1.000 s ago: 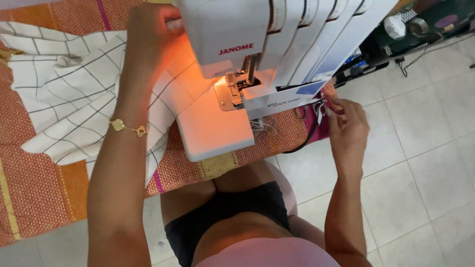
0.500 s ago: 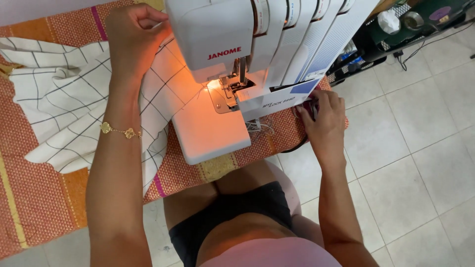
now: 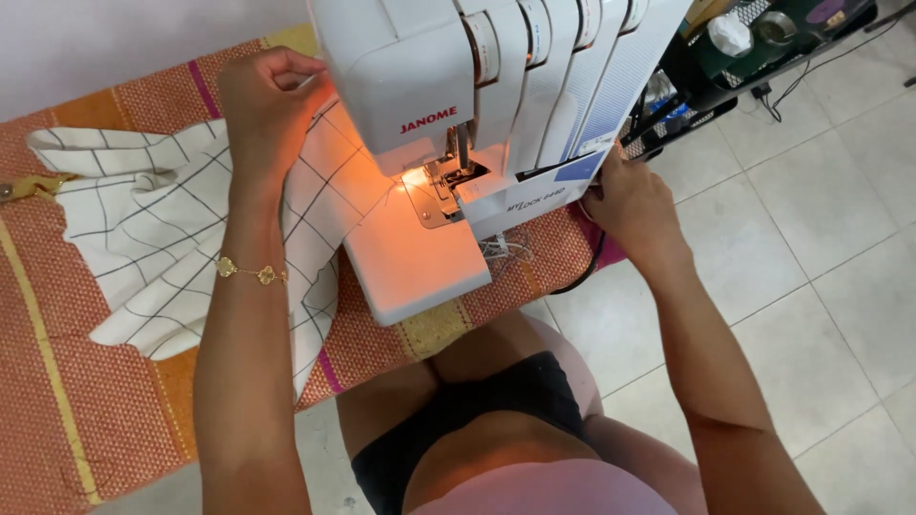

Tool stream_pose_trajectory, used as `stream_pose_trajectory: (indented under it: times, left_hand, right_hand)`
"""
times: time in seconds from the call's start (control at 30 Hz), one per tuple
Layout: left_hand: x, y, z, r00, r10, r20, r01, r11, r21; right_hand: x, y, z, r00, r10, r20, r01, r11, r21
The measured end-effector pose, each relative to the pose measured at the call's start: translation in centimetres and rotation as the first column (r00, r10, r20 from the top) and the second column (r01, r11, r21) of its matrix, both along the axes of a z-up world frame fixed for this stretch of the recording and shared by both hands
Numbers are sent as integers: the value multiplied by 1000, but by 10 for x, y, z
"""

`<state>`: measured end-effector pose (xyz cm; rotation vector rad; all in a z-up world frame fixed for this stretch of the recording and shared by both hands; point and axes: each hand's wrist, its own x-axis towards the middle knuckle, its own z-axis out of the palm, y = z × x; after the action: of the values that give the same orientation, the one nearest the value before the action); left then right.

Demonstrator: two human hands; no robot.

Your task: Sewing fabric with a machine, cutting thread, and pinning layers together for alignment.

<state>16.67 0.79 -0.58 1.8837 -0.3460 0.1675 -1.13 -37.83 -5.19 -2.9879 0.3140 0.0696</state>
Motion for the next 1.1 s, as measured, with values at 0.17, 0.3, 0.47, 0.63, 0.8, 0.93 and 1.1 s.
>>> stream_pose_trajectory:
  times: [0.17, 0.3, 0.47, 0.63, 0.8, 0.93, 1.1]
  left_hand:
    - [4, 1, -2, 1000, 2, 20, -3, 1000, 22]
    - [-1, -1, 5, 999, 14, -43, -13, 1000, 12]
    - [1, -2, 4, 1000, 8, -6, -8, 1000, -12]
    - [2, -2, 2, 1000, -12, 24, 13, 999, -31]
    - [5, -1, -1, 998, -24, 62, 26, 999, -29]
    - [0, -3, 5, 1000, -26, 15, 27, 996, -89]
    - [-2, -4, 8, 999, -29, -25, 27, 995, -97]
  right_hand:
    - [-19, 1, 58, 997, -63, -34, 67, 990, 123]
    - [-40, -12, 72, 983, -181, 41, 142, 875, 463]
    - [-56, -5, 45, 902, -277, 332, -76, 655, 752]
    - [-63, 22, 53, 908, -316, 276, -122, 431, 894]
    - [-64, 27, 55, 894, -358, 270, -83, 458, 885]
    - [-70, 35, 64, 892, -362, 271, -72, 477, 876]
    - [-78, 45, 74, 902, -377, 211, -19, 454, 891]
